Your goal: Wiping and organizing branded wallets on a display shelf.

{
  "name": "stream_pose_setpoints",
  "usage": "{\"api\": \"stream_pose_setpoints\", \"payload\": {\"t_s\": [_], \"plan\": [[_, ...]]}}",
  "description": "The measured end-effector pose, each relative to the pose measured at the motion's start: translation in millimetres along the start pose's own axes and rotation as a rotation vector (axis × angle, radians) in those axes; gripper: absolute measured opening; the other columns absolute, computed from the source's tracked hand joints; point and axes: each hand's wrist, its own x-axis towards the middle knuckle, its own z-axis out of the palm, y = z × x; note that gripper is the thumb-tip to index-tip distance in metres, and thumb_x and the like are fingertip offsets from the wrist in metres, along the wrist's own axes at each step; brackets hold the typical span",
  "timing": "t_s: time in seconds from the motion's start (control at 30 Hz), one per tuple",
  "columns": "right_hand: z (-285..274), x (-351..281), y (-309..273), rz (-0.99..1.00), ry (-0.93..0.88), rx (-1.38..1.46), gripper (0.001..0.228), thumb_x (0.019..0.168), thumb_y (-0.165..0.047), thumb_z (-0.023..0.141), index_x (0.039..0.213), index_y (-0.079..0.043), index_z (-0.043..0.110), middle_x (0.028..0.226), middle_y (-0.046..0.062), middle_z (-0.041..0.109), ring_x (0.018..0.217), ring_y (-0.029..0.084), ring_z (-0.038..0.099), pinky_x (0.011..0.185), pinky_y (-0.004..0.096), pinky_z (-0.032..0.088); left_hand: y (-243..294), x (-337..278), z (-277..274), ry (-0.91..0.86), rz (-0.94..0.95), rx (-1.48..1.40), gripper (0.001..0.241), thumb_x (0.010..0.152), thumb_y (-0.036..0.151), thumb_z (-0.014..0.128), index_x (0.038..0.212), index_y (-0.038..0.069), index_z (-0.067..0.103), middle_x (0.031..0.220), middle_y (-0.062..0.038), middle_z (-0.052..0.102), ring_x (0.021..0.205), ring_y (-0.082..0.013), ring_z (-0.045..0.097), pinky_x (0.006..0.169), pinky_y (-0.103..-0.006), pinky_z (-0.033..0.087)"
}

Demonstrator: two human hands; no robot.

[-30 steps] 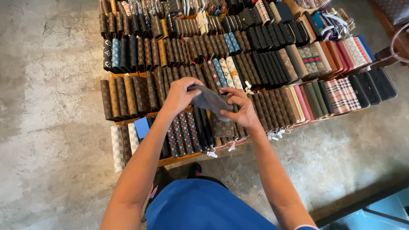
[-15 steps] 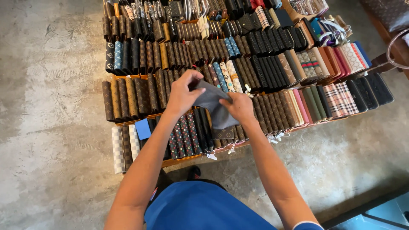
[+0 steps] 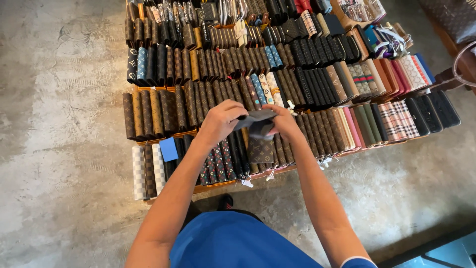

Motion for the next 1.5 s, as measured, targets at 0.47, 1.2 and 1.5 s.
{"api": "stream_pose_setpoints", "payload": {"t_s": [0.47, 1.2, 1.5], "plan": [[19, -2, 10, -0.052, 0.035, 0.421, 0.049, 0.096, 0.003, 0.037, 0.14, -0.008, 0.055, 0.124, 0.018, 0.068, 0.099, 0.032, 0.074, 0.065, 0.043, 0.068, 19, -52, 45, -0.096, -0.047, 0.146, 0.054, 0.068, 0.028, 0.086, 0.111, 0.005, 0.063, 0.115, -0.013, 0.066, 0.116, -0.0347, 0.057, 0.098, -0.0457, 0.045], [30, -57, -69, -0.826, -0.237, -0.861, 0.045, 0.067, -0.012, 0.09, 0.105, -0.01, 0.066, 0.106, 0.008, 0.067, 0.106, 0.031, 0.063, 0.091, 0.041, 0.05, -56, -48, 45, -0.26, -0.586, -0.824, 0.031, 0.088, -0.004, 0.066, 0.117, 0.006, 0.058, 0.108, 0.002, 0.063, 0.105, -0.006, 0.058, 0.094, -0.0244, 0.047], [30, -49, -68, -0.806, -0.222, -0.819, 0.028, 0.081, -0.017, 0.084, 0.087, -0.003, 0.061, 0.078, 0.011, 0.061, 0.074, 0.03, 0.059, 0.067, 0.041, 0.047, -30, -35, 13, -0.125, -0.234, -0.336, 0.034, 0.074, -0.004, 0.066, 0.106, 0.004, 0.059, 0.113, -0.013, 0.064, 0.111, -0.0304, 0.064, 0.1, -0.0384, 0.051]]}}
